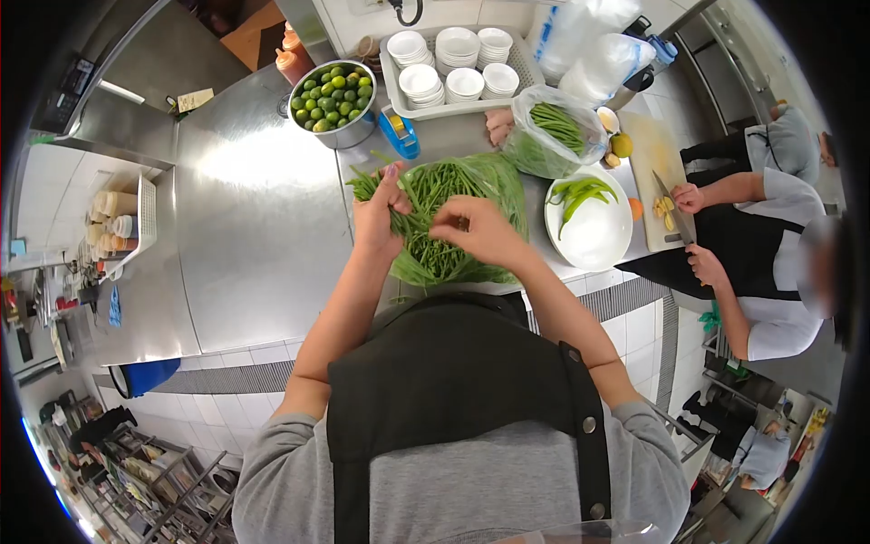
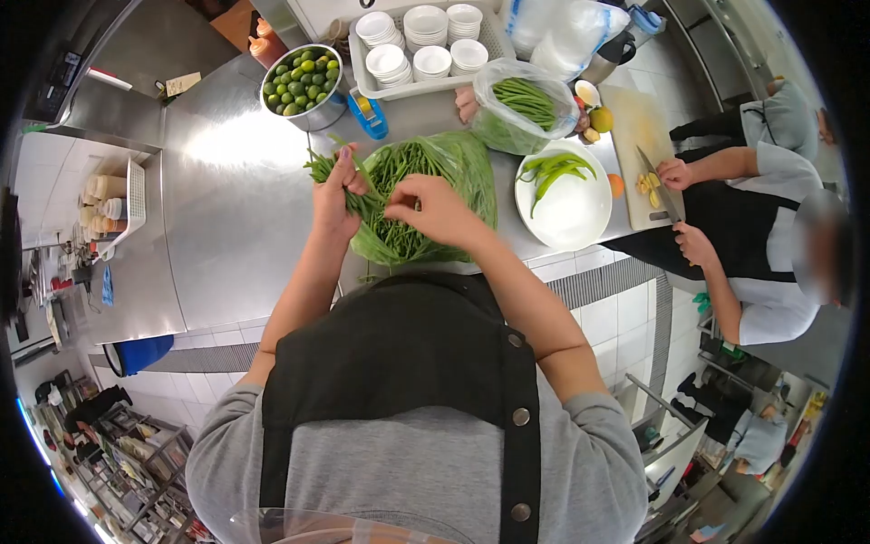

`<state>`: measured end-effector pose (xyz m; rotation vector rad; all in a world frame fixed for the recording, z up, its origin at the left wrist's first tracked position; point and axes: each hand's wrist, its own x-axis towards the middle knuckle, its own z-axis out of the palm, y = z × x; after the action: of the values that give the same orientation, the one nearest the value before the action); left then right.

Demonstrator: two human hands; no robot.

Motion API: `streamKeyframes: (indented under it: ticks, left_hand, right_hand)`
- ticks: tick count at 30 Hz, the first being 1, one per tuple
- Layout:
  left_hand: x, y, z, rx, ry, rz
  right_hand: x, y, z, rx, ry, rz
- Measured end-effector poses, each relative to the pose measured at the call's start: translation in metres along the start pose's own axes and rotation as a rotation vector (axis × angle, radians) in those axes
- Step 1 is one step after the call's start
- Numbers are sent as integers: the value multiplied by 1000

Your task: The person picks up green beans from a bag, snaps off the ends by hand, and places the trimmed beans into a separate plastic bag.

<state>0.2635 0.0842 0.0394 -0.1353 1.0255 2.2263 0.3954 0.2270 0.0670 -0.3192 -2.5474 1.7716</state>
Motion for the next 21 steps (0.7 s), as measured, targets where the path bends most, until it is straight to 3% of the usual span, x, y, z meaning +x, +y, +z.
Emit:
streamKeyframes:
  ticks: [5,8,11,15,18,21]
  left_hand:
    - [-5,6,3,32,35,110]
    - [-12,7,5,279,-1,216]
    - [-18,8,12,306,-45,302]
    - [-13,11,7,202,9,118]
    - [-6,14,-2,11,9,-102]
    - [0,6,-14,-138,-15,-245]
  right_hand:
    - [2,1,3,40,237,-12]
    - [10,24,-4,11,335,65]
    - [11,37,-9,-35,306,170]
    - [4,33,-9,-387,70,182]
    - [-11,37,-3,-562,-102,8]
    - [-15,40,-3,-657,-159,-16]
